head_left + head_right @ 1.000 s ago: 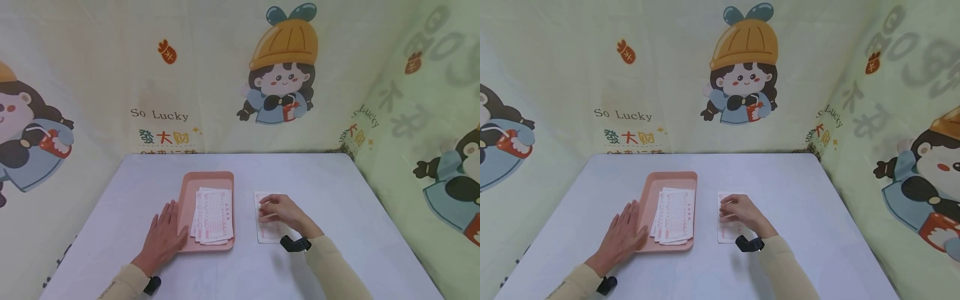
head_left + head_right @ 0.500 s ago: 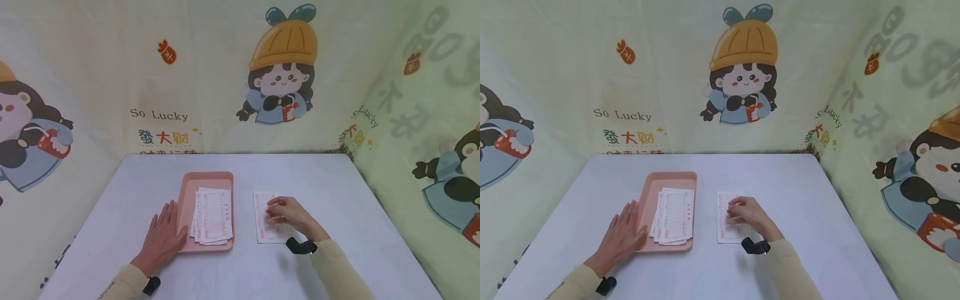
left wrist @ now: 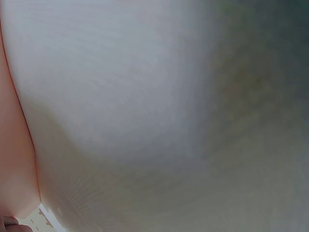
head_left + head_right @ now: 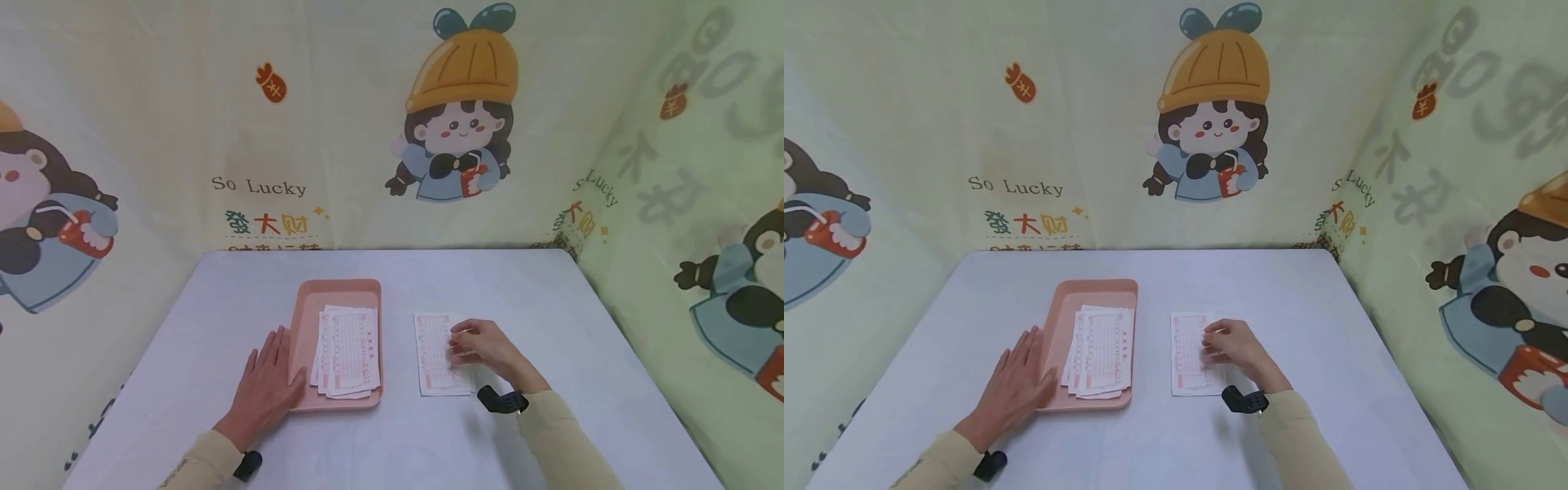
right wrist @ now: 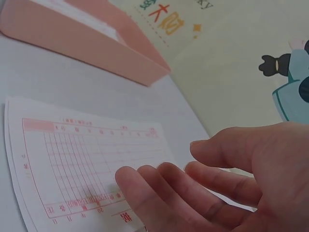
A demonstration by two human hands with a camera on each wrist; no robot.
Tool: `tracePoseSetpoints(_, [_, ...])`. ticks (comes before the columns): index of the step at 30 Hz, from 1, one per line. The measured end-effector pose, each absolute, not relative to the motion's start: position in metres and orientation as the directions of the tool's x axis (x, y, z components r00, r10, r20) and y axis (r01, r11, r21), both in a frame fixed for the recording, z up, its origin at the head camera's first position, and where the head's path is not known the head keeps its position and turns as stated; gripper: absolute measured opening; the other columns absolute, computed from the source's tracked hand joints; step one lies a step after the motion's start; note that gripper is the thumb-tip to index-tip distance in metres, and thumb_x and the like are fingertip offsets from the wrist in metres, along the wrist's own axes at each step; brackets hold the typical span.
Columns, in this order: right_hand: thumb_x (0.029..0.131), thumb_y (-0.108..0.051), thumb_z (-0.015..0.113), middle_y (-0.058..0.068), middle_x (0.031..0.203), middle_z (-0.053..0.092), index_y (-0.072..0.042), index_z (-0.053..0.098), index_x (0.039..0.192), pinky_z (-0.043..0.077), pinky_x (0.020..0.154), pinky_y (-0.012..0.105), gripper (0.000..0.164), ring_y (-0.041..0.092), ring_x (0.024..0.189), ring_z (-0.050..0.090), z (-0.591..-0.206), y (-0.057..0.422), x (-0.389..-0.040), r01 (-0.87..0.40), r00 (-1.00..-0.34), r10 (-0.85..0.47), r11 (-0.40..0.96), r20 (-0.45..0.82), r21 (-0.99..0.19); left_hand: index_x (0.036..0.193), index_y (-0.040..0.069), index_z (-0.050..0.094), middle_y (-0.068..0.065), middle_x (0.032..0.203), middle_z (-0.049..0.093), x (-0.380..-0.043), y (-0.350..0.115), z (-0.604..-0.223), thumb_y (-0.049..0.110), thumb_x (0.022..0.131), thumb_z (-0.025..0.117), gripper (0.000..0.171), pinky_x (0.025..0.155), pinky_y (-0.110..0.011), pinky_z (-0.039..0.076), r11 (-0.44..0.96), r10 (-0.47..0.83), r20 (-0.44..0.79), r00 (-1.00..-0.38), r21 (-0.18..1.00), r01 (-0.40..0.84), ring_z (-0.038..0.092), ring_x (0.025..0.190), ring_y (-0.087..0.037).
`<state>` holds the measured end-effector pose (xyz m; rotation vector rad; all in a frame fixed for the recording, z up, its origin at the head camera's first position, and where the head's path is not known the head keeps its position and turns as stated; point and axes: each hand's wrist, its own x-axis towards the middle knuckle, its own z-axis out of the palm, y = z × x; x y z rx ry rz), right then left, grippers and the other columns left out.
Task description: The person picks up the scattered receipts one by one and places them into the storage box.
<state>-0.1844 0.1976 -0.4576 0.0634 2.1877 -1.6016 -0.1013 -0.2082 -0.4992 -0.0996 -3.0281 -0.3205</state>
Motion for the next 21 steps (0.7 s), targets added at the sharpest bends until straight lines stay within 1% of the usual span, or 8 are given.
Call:
tracePoseSetpoints(4, [0.099,-0.015,0.057,0.022,0.111,0.067,0.005,0.056,0.124,0.061,0.081,0.036,0.032,0.024,0.087,0.069,-0.4573,0.2000,-0.1843,0.292,-0.914,-0.167,0.362,-0.370,-0.885,0.156,-0.005,0.017,-0.023,0.163,0.021,-0.1011,-0.2085,-0.4991,0.043,0.097,0.048,0.082,0.119,-0.064,0.020,0.975,0.054,0.102,-0.993,0.207,0.074,0.019,0.151,-0.042])
tracePoseSetpoints(11, [0.097,-0.013,0.059,0.021,0.107,0.067,0.005,0.057,0.121,0.062,0.075,0.036,0.031,0.023,0.083,0.068,-0.4564,0.2020,-0.1848,0.319,-0.918,-0.089,0.415,-0.387,-0.852,0.155,-0.005,0.017,-0.023,0.163,0.021,-0.1004,-0.2090,-0.4992,0.042,0.097,0.048,0.081,0.119,-0.064,0.020,0.974,0.058,0.108,-0.992,0.212,0.080,0.020,0.151,-0.042])
tracePoseSetpoints(16, [0.096,-0.013,0.060,0.021,0.104,0.066,0.006,0.057,0.120,0.062,0.073,0.036,0.031,0.024,0.082,0.067,-0.4584,0.2052,-0.1846,0.301,-0.930,-0.039,0.492,-0.365,-0.817,0.155,-0.006,0.018,-0.024,0.163,0.022,-0.1004,-0.2101,-0.5005,0.041,0.097,0.048,0.080,0.119,-0.063,0.021,0.972,0.073,0.122,-0.990,0.211,0.098,0.020,0.151,-0.041])
tracePoseSetpoints(21, [0.097,-0.014,0.059,0.022,0.103,0.067,0.006,0.057,0.119,0.063,0.071,0.037,0.030,0.024,0.082,0.067,-0.4580,0.2076,-0.1839,0.314,-0.927,0.004,0.552,-0.374,-0.772,0.155,-0.006,0.017,-0.024,0.163,0.021,-0.1006,-0.2105,-0.5005,0.041,0.098,0.047,0.080,0.119,-0.063,0.020,0.972,0.078,0.117,-0.990,0.212,0.102,0.019,0.151,-0.041])
